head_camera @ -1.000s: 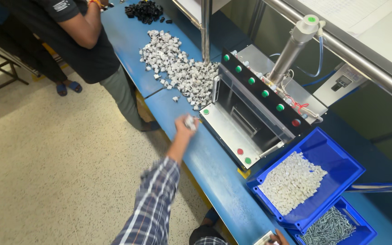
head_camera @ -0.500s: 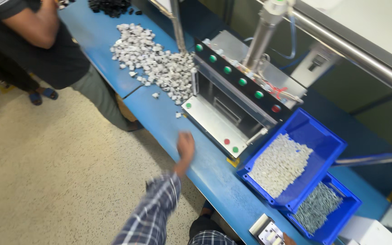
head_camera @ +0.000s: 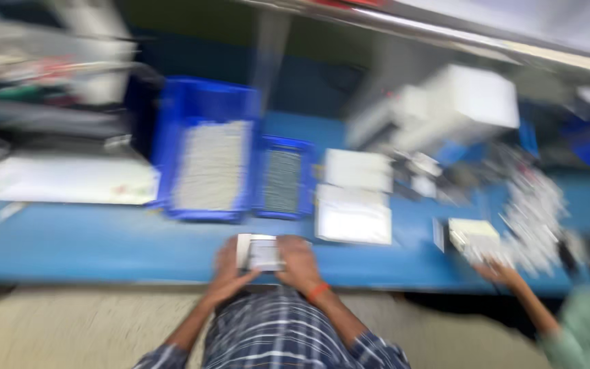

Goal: The person assembles small electrical components by hand. They pick white plastic pieces and metal pins from blue bins, insert them into a white rectangular housing, and place the completed units on the table. The process is repeated multiple times.

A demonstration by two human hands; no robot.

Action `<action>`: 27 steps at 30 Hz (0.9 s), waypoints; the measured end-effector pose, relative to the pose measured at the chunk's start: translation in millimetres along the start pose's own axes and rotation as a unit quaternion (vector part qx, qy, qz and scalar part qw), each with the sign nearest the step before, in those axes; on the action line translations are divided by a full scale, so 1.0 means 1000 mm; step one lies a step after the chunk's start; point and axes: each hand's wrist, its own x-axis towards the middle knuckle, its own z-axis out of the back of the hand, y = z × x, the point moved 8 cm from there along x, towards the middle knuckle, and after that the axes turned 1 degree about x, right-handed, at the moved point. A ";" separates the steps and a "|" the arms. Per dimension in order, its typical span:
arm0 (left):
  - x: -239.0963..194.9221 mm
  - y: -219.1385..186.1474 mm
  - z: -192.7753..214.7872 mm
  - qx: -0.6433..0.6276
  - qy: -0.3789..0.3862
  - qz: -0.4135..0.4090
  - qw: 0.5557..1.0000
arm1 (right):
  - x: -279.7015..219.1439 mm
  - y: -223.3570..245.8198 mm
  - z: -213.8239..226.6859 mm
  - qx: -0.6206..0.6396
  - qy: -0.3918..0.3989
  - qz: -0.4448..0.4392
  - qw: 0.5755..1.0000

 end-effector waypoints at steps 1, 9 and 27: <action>-0.002 0.006 0.004 0.051 0.012 0.003 0.999 | -0.007 0.003 0.007 -0.008 0.017 0.005 1.000; 0.014 0.010 -0.007 0.257 0.078 0.109 0.957 | -0.095 -0.094 0.096 0.056 0.061 -0.129 0.988; 0.021 -0.029 0.002 0.267 -0.063 0.181 0.945 | -0.325 -0.443 0.212 -0.273 -0.104 -0.373 0.880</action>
